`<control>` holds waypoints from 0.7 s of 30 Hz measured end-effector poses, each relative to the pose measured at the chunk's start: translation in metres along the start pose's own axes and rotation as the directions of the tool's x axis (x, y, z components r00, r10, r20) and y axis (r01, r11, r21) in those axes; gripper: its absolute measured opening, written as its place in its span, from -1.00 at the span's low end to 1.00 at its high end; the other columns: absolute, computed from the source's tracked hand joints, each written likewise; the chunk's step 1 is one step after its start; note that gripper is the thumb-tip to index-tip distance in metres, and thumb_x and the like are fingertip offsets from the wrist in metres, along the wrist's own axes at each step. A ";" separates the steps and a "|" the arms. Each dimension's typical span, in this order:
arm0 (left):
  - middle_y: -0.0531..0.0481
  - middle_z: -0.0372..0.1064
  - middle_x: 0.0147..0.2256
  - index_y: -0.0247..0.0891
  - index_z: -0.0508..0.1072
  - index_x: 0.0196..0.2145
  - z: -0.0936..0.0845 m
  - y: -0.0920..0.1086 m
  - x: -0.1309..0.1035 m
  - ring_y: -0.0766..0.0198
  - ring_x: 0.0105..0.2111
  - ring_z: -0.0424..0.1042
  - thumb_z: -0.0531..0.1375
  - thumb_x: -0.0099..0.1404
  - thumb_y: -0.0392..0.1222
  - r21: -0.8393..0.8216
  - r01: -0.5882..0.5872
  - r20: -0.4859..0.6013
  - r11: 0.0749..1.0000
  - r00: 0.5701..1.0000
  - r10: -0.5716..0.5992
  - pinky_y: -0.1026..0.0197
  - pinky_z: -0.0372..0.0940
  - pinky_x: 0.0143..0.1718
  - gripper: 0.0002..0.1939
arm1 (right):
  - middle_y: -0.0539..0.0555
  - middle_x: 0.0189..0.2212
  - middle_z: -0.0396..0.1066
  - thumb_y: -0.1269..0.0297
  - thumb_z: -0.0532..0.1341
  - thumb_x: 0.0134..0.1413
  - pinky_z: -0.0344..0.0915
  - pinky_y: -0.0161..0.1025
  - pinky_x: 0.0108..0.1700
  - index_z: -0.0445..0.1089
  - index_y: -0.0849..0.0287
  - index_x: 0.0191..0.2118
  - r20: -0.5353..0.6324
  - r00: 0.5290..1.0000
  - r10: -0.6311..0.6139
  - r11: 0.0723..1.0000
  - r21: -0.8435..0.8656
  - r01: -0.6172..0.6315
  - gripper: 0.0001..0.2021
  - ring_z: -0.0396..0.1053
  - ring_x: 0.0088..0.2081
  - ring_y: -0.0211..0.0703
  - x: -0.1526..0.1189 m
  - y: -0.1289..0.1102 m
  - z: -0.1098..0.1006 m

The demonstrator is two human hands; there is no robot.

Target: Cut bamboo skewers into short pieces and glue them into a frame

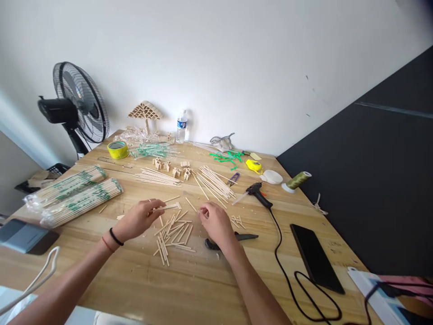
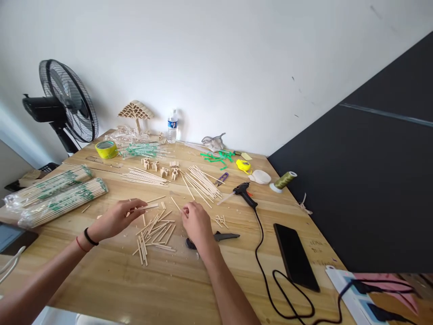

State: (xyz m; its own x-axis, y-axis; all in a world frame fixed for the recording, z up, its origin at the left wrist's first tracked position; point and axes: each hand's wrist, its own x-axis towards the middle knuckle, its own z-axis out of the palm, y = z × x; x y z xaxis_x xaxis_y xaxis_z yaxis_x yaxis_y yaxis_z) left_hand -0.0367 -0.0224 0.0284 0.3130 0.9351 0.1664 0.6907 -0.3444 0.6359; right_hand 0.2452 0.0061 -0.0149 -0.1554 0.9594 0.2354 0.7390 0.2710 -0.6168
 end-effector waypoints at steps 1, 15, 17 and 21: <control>-0.06 0.61 -0.27 -0.22 0.58 -0.13 -0.002 0.002 -0.009 0.22 -0.39 0.48 0.12 0.45 0.00 0.008 0.009 -0.003 1.000 1.000 -0.009 0.22 0.30 -0.31 -0.69 | 0.13 -0.36 0.56 0.49 0.32 0.11 0.33 -0.18 -0.19 0.50 0.15 -0.35 0.030 0.999 0.025 1.000 -0.015 -0.024 -0.91 0.50 -0.28 -0.01 0.001 0.000 0.004; -0.06 0.59 -0.13 -0.12 0.49 0.00 0.042 0.023 -0.100 0.05 -0.14 0.61 0.19 0.32 -0.27 0.119 0.392 0.086 0.912 0.911 -0.402 0.11 0.39 -0.14 -0.70 | 0.04 -0.43 0.49 0.24 0.27 0.07 0.33 -0.23 -0.23 0.45 0.17 -0.33 0.034 0.997 0.066 0.949 0.308 -0.074 -0.89 0.42 -0.37 -0.12 0.041 -0.003 -0.005; -0.06 0.58 -0.14 -0.10 0.48 0.00 0.046 0.021 -0.101 0.03 -0.14 0.60 0.18 0.34 -0.24 0.137 0.397 0.069 0.908 0.910 -0.409 0.10 0.39 -0.15 -0.72 | 0.06 -0.42 0.47 0.07 0.23 0.16 0.35 -0.19 -0.23 0.41 0.16 -0.31 0.003 0.997 0.077 0.911 0.405 -0.072 -0.76 0.43 -0.36 -0.09 0.044 -0.001 -0.014; -0.05 0.58 -0.15 -0.08 0.48 0.00 0.047 0.017 -0.101 0.04 -0.17 0.60 0.18 0.33 -0.22 0.110 0.401 0.084 0.909 0.908 -0.410 0.11 0.39 -0.15 -0.71 | 0.00 -0.49 0.38 -0.15 0.22 0.22 0.36 -0.21 -0.34 0.35 0.14 -0.29 0.005 0.993 0.119 0.816 0.569 -0.100 -0.60 0.39 -0.43 -0.12 0.027 -0.003 -0.025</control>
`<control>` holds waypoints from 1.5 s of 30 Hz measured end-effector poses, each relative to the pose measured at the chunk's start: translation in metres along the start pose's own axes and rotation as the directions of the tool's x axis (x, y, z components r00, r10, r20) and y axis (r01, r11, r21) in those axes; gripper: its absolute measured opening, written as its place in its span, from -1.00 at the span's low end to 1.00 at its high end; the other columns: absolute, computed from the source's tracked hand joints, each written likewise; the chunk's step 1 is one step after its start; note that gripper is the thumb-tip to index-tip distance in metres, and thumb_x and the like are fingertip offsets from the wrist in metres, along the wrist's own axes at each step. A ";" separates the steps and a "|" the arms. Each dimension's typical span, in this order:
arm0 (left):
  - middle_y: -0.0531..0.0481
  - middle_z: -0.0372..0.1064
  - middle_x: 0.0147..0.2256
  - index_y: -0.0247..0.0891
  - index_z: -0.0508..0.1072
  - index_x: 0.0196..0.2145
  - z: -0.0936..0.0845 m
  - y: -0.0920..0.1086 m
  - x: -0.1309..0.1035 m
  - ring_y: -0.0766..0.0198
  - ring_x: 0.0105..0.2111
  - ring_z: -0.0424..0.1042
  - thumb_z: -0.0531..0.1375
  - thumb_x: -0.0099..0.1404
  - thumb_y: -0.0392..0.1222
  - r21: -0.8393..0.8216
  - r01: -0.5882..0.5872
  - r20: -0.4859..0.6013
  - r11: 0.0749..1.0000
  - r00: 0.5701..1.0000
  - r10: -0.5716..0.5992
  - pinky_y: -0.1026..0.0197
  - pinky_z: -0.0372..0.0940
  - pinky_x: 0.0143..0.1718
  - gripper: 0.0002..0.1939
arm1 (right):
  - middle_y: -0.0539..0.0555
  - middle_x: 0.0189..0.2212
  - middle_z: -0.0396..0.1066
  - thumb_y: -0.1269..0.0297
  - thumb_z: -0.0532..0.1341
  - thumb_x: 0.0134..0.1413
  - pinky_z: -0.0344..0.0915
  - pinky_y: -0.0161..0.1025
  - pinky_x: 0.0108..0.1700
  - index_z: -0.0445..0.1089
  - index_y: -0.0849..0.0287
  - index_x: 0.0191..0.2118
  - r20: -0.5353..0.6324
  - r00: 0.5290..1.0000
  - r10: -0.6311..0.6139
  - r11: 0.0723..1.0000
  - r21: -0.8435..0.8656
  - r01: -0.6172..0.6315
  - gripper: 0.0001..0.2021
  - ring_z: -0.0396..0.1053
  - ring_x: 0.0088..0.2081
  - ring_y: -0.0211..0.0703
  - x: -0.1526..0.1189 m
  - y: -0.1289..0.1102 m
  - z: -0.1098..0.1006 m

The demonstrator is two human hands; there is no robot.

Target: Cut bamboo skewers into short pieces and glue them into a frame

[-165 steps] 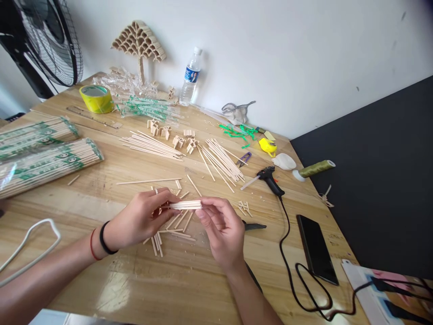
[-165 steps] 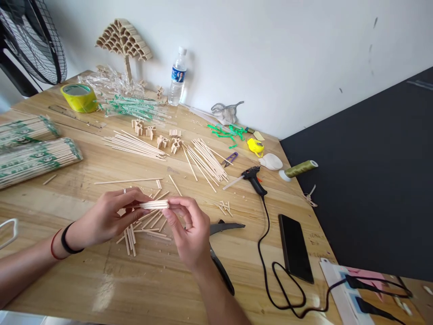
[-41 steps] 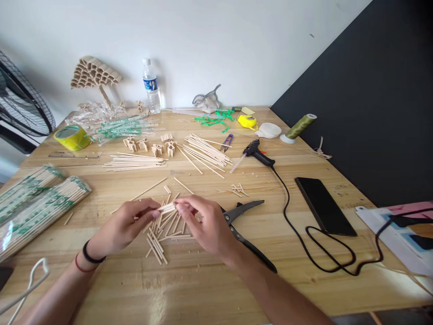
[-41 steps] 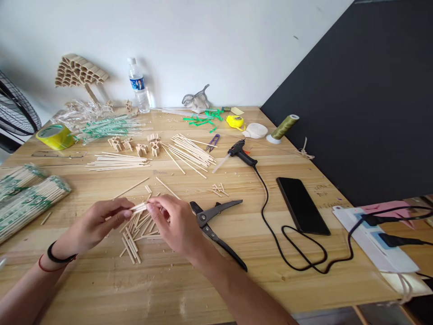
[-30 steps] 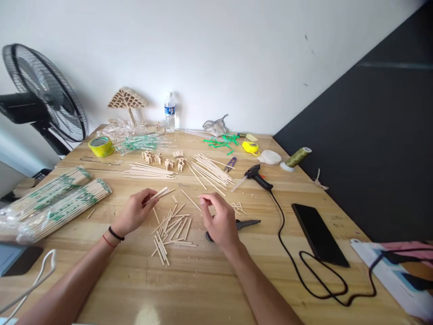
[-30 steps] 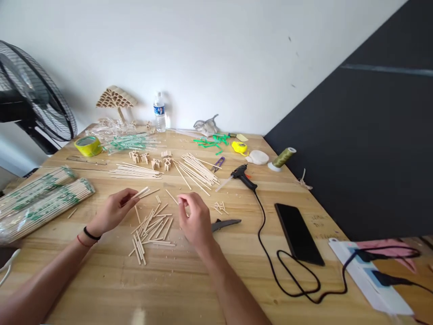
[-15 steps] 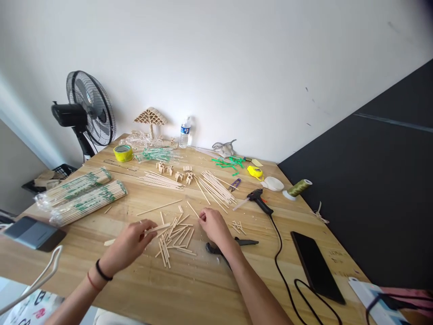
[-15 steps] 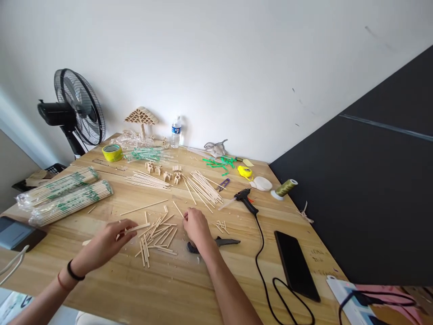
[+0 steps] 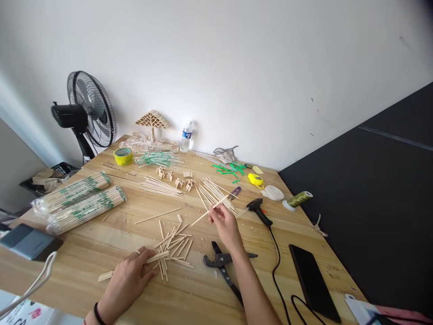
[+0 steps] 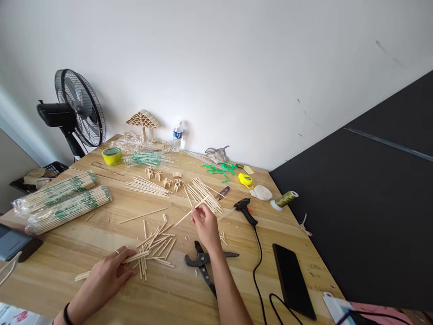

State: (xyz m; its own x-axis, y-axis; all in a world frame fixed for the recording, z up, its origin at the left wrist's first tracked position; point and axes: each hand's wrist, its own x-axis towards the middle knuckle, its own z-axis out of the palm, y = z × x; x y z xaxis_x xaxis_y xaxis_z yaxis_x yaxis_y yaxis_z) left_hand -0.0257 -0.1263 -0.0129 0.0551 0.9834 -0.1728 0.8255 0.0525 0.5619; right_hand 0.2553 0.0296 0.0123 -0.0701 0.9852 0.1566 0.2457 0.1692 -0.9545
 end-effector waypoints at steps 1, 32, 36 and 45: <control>-0.05 0.58 -0.13 -0.08 0.48 0.00 0.000 -0.001 0.001 0.05 -0.15 0.60 0.18 0.32 -0.23 -0.014 -0.003 0.009 1.000 1.000 0.003 0.11 0.40 -0.13 -0.71 | 0.01 -0.47 0.39 -0.16 0.23 0.23 0.38 -0.20 -0.33 0.35 0.14 -0.27 -0.008 1.000 0.011 0.999 0.034 -0.011 -0.59 0.39 -0.43 -0.12 -0.009 -0.002 0.000; -0.07 0.53 -0.29 -0.24 0.55 -0.07 -0.043 0.036 0.019 0.29 -0.42 0.34 0.08 0.51 0.08 -0.662 -0.057 0.278 0.747 0.907 0.316 0.28 0.29 -0.36 -0.62 | 0.01 -0.43 0.44 -0.04 0.27 0.31 0.38 -0.21 -0.31 0.44 0.14 -0.25 0.158 0.971 0.181 0.934 0.281 -0.220 -0.68 0.42 -0.44 -0.18 -0.078 -0.035 0.030; -0.05 0.55 -0.30 -0.24 0.55 -0.09 -0.042 0.034 0.019 0.28 -0.40 0.36 0.06 0.53 0.04 -0.626 -0.104 0.227 0.773 0.924 0.308 0.28 0.28 -0.34 -0.64 | 0.00 -0.45 0.45 -0.03 0.28 0.30 0.40 -0.20 -0.30 0.45 0.14 -0.25 0.147 0.974 0.174 0.940 0.271 -0.209 -0.69 0.42 -0.44 -0.18 -0.076 -0.037 0.032; 0.03 0.47 -0.45 -0.25 0.49 -0.32 -0.040 0.034 0.019 0.32 -0.48 0.34 0.03 0.54 0.07 -0.473 -0.134 0.093 0.871 0.975 0.201 0.30 0.19 -0.40 -0.57 | -0.01 -0.44 0.46 -0.03 0.28 0.29 0.42 -0.22 -0.29 0.46 0.14 -0.23 0.190 0.967 0.167 0.930 0.297 -0.219 -0.69 0.43 -0.45 -0.20 -0.077 -0.036 0.045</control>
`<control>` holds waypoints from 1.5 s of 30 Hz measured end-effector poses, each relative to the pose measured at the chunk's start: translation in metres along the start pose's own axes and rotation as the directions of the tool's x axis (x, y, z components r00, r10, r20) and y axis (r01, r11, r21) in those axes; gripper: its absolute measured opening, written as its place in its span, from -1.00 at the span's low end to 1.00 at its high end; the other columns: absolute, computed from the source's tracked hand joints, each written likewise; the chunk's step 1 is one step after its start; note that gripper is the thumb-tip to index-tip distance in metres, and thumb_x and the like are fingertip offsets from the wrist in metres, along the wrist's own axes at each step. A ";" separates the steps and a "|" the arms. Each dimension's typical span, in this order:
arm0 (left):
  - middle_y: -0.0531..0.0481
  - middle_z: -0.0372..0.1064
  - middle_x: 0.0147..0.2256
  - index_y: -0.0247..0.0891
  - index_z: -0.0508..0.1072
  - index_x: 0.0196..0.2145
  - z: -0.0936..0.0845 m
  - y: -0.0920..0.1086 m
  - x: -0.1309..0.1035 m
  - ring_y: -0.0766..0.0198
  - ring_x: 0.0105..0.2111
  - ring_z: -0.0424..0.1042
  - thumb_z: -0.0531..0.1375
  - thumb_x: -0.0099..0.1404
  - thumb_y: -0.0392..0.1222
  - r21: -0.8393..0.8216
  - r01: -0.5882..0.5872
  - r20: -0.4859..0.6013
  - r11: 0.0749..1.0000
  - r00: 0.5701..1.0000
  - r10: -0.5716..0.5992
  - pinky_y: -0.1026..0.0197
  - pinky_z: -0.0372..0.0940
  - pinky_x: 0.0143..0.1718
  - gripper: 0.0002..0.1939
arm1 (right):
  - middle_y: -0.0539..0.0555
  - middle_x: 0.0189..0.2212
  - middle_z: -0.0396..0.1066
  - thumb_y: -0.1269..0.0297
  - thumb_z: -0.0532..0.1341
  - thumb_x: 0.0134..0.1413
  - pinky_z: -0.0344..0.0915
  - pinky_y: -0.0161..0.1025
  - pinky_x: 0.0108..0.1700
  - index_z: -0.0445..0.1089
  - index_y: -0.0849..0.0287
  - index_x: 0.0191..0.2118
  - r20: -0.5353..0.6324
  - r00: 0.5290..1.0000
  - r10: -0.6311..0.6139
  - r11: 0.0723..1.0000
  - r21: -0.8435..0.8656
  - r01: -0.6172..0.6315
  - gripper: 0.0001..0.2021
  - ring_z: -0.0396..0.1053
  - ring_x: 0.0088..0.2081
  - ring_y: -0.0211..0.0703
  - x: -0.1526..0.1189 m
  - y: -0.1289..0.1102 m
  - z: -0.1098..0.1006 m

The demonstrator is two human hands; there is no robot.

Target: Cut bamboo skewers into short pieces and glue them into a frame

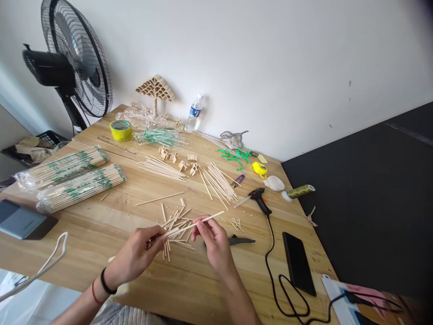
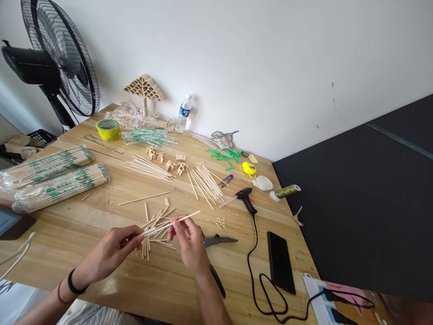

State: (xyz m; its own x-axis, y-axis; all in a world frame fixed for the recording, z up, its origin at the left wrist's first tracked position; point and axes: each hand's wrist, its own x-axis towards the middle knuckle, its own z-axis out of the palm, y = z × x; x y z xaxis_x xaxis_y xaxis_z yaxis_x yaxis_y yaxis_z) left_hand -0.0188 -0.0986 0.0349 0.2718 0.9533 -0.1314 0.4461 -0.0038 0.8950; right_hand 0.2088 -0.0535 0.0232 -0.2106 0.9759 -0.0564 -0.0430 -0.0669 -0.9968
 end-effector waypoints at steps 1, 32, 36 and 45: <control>0.04 0.45 -0.46 -0.25 0.49 -0.31 -0.001 -0.001 -0.001 0.32 -0.49 0.32 0.03 0.54 0.07 0.016 -0.011 -0.010 1.000 1.000 0.011 0.30 0.18 -0.41 -0.57 | 0.00 -0.44 0.46 -0.04 0.28 0.29 0.41 -0.22 -0.29 0.46 0.15 -0.24 0.021 1.000 0.004 1.000 -0.010 -0.004 -0.68 0.42 -0.44 -0.20 0.001 0.000 0.000; 0.09 0.39 -0.47 -0.22 0.50 -0.24 -0.011 -0.011 0.003 0.31 -0.46 0.34 -0.01 0.53 0.13 0.037 -0.036 -0.061 0.999 0.997 0.038 0.30 0.22 -0.37 -0.55 | 0.22 0.09 0.37 0.51 0.28 -0.08 0.30 0.14 0.27 0.39 0.11 0.13 0.080 0.995 0.060 0.266 -0.962 0.061 -0.42 0.34 0.17 0.18 -0.055 0.018 -0.126; 0.06 0.43 -0.43 -0.23 0.48 -0.19 -0.003 -0.003 0.001 0.30 -0.43 0.37 -0.01 0.55 0.09 -0.018 -0.073 -0.071 0.997 0.995 0.072 0.30 0.25 -0.34 -0.60 | 0.23 0.07 0.35 0.52 0.20 0.00 0.33 0.21 0.23 0.28 0.11 0.14 0.088 0.988 -0.126 0.327 -0.937 0.125 -0.47 0.34 0.15 0.18 -0.054 0.008 -0.116; 0.05 0.52 -0.35 -0.19 0.47 -0.14 0.017 0.011 -0.020 0.33 -0.38 0.49 0.04 0.56 -0.16 0.003 -0.227 -0.152 0.974 0.962 0.225 0.35 0.33 -0.30 -0.79 | 0.24 0.04 0.31 0.66 0.14 -0.05 0.42 0.12 0.14 0.15 0.08 0.21 0.285 0.907 -0.310 0.510 -0.755 0.412 -0.33 0.35 0.09 0.14 -0.050 -0.004 -0.039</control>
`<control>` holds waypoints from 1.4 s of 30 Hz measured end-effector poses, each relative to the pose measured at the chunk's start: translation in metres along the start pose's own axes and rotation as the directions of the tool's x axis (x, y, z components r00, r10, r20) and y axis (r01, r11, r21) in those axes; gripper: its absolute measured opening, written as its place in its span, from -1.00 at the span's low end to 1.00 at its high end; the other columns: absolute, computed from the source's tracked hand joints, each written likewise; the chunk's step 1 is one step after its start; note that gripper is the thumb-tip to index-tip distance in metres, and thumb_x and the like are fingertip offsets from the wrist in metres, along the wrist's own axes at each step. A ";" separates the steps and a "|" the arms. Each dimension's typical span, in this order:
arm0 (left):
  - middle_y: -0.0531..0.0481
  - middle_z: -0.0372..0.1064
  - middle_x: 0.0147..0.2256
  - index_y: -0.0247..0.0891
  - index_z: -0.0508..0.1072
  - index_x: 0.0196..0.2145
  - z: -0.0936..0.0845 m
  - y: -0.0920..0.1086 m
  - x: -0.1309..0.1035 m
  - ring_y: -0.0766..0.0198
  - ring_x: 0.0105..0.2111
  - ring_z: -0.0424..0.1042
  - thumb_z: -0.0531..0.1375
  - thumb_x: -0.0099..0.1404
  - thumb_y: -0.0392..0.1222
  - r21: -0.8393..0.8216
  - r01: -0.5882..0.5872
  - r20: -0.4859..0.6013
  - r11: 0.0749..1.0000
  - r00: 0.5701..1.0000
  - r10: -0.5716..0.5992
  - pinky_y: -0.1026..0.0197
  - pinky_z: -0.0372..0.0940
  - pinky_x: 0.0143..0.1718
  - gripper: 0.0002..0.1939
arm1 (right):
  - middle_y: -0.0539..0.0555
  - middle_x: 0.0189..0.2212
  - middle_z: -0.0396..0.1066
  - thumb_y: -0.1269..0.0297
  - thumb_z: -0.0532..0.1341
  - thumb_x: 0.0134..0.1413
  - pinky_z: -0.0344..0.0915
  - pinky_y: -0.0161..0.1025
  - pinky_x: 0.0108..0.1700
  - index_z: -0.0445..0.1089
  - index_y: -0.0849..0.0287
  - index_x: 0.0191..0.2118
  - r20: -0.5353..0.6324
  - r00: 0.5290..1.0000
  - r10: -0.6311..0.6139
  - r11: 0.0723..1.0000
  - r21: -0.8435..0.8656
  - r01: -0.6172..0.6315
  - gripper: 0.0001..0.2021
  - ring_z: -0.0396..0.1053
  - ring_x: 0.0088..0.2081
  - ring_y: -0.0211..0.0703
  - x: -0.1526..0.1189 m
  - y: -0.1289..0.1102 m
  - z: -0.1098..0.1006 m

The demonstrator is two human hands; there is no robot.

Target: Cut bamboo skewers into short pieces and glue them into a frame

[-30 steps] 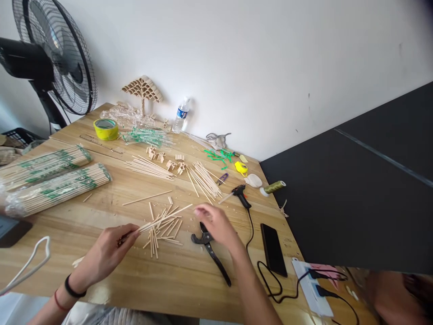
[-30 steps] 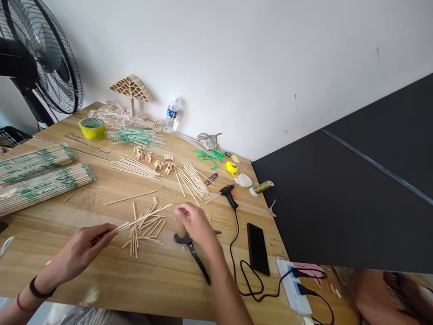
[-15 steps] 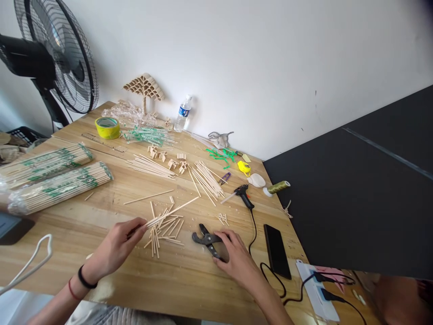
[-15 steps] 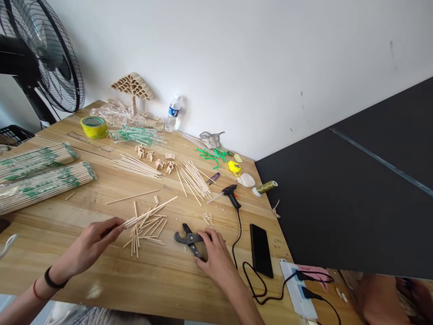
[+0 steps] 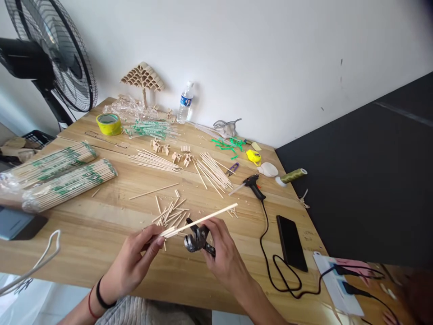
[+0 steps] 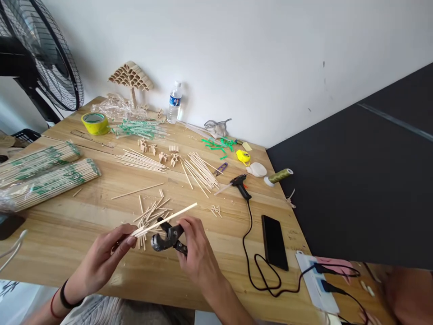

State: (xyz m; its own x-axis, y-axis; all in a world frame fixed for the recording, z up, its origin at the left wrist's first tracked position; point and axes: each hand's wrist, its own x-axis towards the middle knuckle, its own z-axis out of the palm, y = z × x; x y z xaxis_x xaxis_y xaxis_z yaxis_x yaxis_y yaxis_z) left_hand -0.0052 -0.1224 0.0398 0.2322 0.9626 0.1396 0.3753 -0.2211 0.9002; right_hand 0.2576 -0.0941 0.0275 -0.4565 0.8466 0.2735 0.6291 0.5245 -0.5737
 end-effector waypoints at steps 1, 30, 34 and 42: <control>0.04 0.54 -0.32 -0.19 0.47 -0.12 0.001 0.002 -0.002 0.33 -0.36 0.51 0.05 0.55 -0.18 0.015 -0.023 -0.008 1.000 1.000 0.023 0.36 0.34 -0.29 -0.81 | 0.24 0.04 0.32 0.65 0.16 -0.05 0.42 0.14 0.14 0.14 0.08 0.21 -0.015 1.000 -0.018 1.000 0.010 0.018 -0.33 0.34 0.09 0.16 0.003 -0.003 0.004; 0.06 0.48 -0.50 -0.29 0.55 -0.13 0.005 0.011 0.006 0.39 -0.61 0.33 0.14 0.47 -0.13 0.199 0.044 -0.195 0.979 0.981 -0.004 0.37 0.24 -0.52 -0.77 | 0.16 -0.19 0.48 0.39 0.36 0.10 0.40 -0.10 -0.08 0.39 0.16 -0.09 0.160 0.985 0.071 0.966 -0.259 -0.027 -0.74 0.45 -0.16 0.04 0.047 -0.020 0.005; 0.04 0.46 -0.49 -0.32 0.54 -0.14 0.003 0.010 0.012 0.37 -0.58 0.33 0.12 0.47 -0.06 0.133 0.121 -0.183 0.984 0.979 -0.096 0.35 0.22 -0.53 -0.71 | 0.20 -0.21 0.54 0.32 0.30 0.23 0.37 -0.15 -0.15 0.40 0.19 -0.05 0.249 0.955 0.163 0.948 -0.307 -0.082 -0.80 0.51 -0.19 0.05 0.055 -0.018 0.009; 0.07 0.34 -0.50 -0.27 0.43 -0.32 0.009 0.006 0.026 0.40 -0.58 0.20 0.07 0.50 0.11 -0.106 0.288 0.062 0.952 0.957 -0.283 0.36 0.11 -0.59 -0.59 | 0.15 -0.21 0.60 0.29 0.25 0.29 0.28 -0.24 -0.20 0.41 0.17 -0.11 0.269 0.932 0.242 0.948 -0.270 -0.168 -0.89 0.55 -0.21 -0.01 0.048 -0.003 0.010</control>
State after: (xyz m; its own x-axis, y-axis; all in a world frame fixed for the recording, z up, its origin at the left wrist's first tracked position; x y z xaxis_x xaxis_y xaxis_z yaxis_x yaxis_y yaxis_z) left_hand 0.0108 -0.0995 0.0451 0.1719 0.9742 -0.1466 0.3293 0.0834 0.9405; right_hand 0.2272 -0.0560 0.0343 -0.4428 0.8920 -0.0910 0.8430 0.3796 -0.3811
